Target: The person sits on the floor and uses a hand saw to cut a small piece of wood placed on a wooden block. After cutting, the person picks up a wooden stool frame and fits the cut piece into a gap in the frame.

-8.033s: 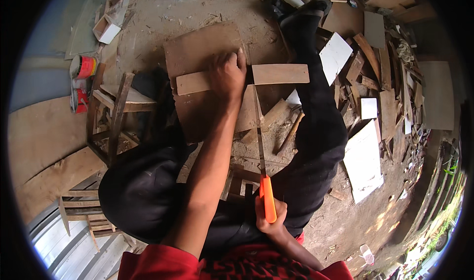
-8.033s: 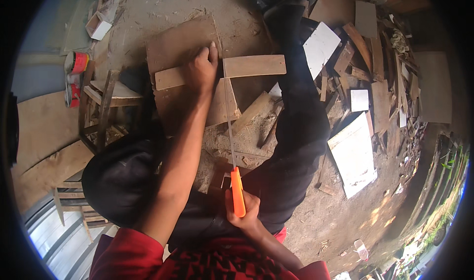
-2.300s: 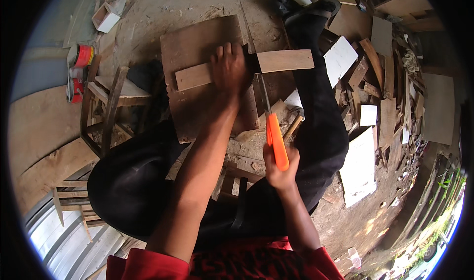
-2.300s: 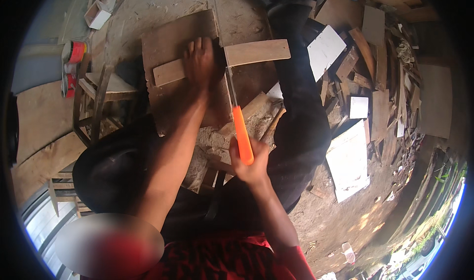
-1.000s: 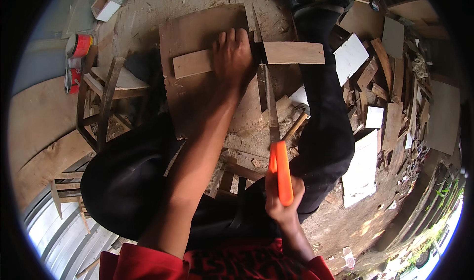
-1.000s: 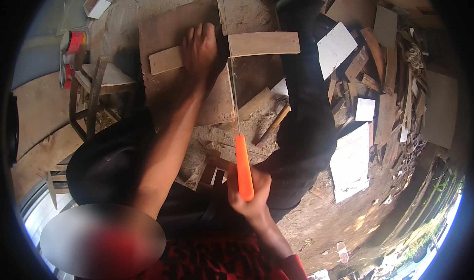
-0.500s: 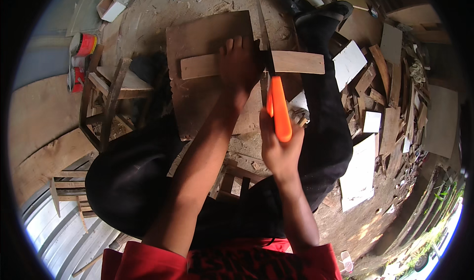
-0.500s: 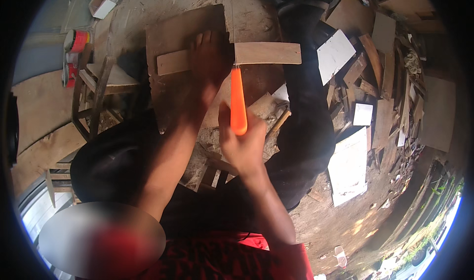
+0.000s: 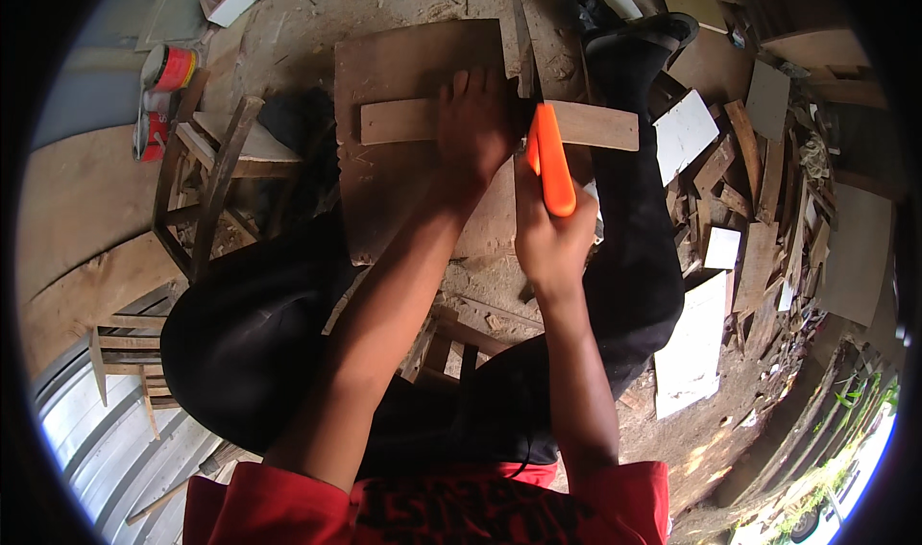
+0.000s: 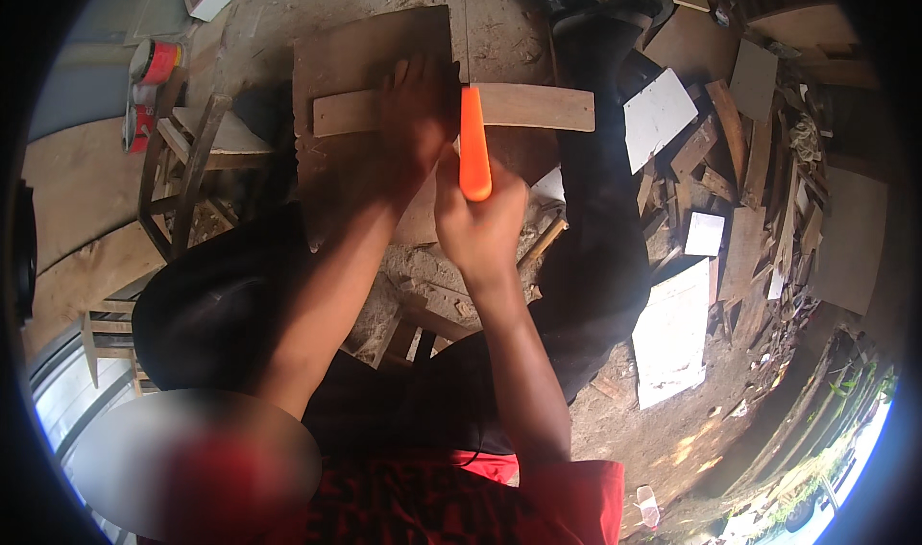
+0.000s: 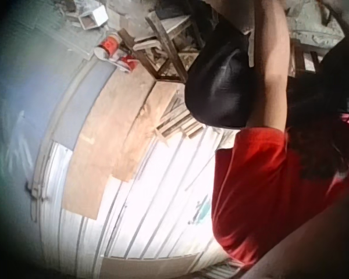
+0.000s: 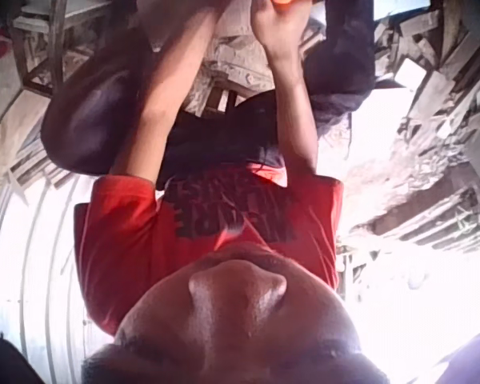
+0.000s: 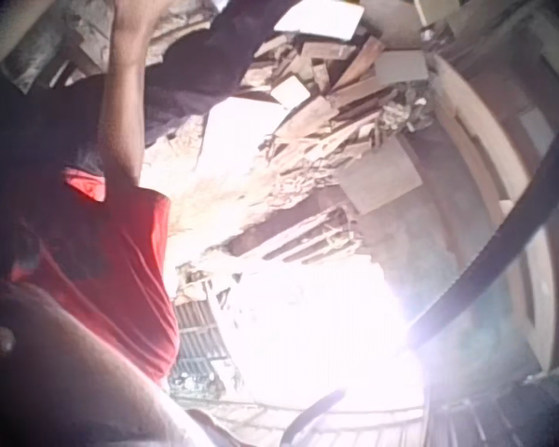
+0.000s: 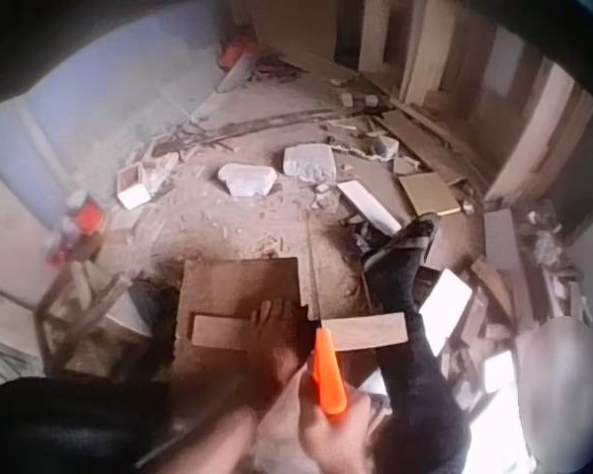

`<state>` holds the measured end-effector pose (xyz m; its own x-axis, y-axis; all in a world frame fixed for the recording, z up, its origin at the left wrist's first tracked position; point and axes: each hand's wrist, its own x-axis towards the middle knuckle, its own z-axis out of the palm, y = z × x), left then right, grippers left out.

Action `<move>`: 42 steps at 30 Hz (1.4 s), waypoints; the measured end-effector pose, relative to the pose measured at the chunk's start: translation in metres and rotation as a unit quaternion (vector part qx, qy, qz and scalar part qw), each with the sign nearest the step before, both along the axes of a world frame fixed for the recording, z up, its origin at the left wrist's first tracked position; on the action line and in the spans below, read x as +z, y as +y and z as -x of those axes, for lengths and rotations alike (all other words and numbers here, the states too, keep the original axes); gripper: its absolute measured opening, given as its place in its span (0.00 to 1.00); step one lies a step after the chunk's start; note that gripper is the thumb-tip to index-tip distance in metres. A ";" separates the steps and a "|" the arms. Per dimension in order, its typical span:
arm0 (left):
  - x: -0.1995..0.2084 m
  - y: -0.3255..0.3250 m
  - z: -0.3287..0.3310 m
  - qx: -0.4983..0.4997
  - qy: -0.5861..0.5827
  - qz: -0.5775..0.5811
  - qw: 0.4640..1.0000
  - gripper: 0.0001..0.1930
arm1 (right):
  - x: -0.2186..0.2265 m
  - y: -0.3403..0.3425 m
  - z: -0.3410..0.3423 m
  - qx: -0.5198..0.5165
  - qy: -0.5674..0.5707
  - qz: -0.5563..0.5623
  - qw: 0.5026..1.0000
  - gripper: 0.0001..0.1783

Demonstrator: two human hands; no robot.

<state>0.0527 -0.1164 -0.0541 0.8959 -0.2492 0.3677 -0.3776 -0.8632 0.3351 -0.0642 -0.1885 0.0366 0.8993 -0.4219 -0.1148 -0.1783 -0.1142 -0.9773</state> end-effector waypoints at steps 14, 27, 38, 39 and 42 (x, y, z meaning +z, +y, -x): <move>-0.008 0.005 -0.003 -0.014 -0.070 0.025 0.997 0.10 | 0.041 0.016 0.139 0.032 0.062 0.040 0.997 0.09; -0.011 0.010 -0.008 -0.010 -0.089 -0.008 0.996 0.11 | 0.039 0.019 0.156 0.036 0.081 0.023 0.996 0.09; -0.012 0.006 -0.004 0.000 -0.051 -0.036 0.998 0.14 | 0.004 -0.006 -0.016 0.035 0.018 -0.005 0.999 0.13; -0.014 0.002 -0.003 0.003 -0.051 -0.021 0.998 0.13 | 0.002 -0.004 -0.006 0.024 0.009 0.003 1.000 0.13; -0.004 0.001 0.003 -0.007 -0.132 0.001 0.991 0.10 | 0.011 0.006 0.080 0.029 0.056 0.000 0.998 0.12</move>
<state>0.0498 -0.1150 -0.0583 0.7654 -0.2601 0.5887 -0.4643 -0.8565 0.2253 -0.1441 -0.1822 0.0476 0.9037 -0.3696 -0.2164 -0.2798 -0.1270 -0.9516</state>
